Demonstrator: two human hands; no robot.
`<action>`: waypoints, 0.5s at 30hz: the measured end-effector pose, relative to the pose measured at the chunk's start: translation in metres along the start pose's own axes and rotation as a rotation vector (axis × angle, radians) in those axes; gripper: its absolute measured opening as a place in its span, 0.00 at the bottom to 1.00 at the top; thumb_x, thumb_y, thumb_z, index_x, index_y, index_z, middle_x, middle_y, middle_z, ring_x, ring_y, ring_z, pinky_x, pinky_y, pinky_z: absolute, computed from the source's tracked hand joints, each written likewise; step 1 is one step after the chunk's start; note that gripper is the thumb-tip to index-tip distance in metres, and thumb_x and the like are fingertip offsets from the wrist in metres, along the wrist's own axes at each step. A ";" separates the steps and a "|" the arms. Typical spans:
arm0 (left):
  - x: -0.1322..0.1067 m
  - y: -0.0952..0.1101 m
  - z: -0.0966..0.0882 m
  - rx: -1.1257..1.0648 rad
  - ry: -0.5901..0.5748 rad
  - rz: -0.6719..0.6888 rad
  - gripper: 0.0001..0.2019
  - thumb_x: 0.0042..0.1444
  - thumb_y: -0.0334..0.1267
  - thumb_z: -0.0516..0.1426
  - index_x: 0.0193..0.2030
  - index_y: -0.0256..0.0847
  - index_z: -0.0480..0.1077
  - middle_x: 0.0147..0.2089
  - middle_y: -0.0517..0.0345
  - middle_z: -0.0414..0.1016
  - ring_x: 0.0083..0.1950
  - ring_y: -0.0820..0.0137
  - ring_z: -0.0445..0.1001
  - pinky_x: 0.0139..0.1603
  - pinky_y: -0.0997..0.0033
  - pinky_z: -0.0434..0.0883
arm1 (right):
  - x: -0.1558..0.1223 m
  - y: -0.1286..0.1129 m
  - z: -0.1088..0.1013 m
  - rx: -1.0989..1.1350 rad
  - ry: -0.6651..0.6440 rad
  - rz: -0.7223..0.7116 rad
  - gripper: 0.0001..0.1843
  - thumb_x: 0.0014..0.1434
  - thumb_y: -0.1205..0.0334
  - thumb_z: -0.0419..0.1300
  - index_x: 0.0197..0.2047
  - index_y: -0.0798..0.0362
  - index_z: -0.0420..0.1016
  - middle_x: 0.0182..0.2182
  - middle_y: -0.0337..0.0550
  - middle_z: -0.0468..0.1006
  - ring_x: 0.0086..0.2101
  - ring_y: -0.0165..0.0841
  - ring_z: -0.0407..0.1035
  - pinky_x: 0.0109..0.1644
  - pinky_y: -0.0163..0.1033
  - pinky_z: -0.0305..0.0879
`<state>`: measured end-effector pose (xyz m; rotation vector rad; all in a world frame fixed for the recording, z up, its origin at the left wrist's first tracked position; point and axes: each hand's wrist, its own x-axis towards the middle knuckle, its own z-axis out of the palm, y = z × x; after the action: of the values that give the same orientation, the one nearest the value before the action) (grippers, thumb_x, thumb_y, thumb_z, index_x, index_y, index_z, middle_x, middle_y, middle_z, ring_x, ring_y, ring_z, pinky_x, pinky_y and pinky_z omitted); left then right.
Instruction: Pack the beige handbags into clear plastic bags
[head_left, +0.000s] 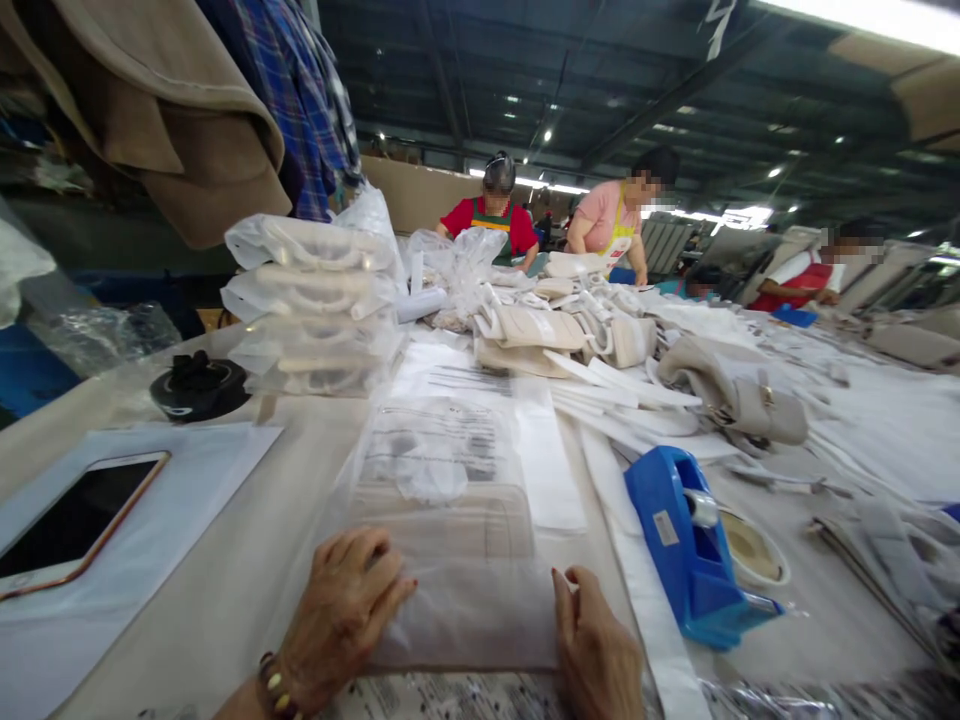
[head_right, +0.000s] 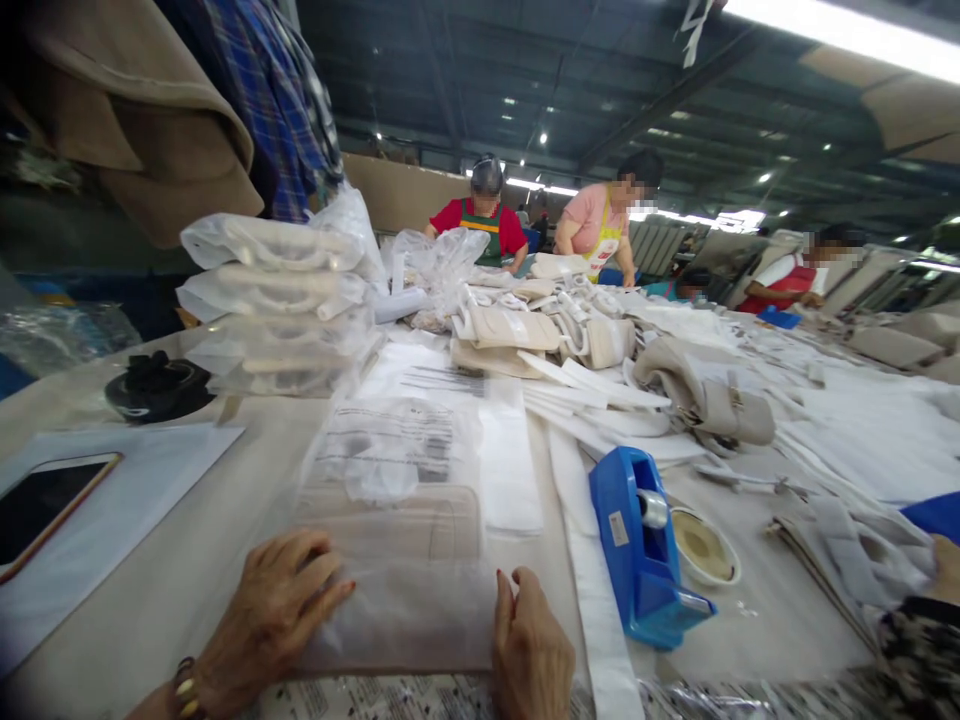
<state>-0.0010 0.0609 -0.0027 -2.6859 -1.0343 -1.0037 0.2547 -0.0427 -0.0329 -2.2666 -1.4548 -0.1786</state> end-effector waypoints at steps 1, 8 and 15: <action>0.000 -0.001 0.000 0.012 0.002 0.022 0.09 0.62 0.37 0.48 0.35 0.40 0.67 0.39 0.54 0.65 0.43 0.65 0.64 0.44 0.63 0.57 | 0.001 0.010 -0.008 0.055 0.097 -0.020 0.16 0.64 0.51 0.44 0.40 0.51 0.67 0.29 0.41 0.77 0.28 0.34 0.73 0.30 0.36 0.62; -0.012 -0.021 0.014 0.088 0.104 0.113 0.15 0.63 0.46 0.44 0.35 0.45 0.69 0.39 0.55 0.68 0.41 0.62 0.66 0.41 0.63 0.58 | 0.048 0.110 -0.090 0.210 0.360 0.363 0.34 0.48 0.32 0.48 0.31 0.57 0.72 0.38 0.59 0.72 0.45 0.49 0.62 0.54 0.55 0.54; -0.026 -0.038 0.031 0.067 0.126 0.124 0.14 0.61 0.46 0.46 0.36 0.50 0.72 0.38 0.56 0.71 0.40 0.62 0.69 0.41 0.62 0.62 | 0.079 0.129 -0.096 0.635 0.063 0.617 0.25 0.40 0.38 0.56 0.21 0.55 0.74 0.25 0.47 0.75 0.29 0.37 0.67 0.31 0.40 0.65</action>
<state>-0.0224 0.0854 -0.0481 -2.5605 -0.8512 -1.0776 0.4164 -0.0633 0.0417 -2.0140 -0.5933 0.3498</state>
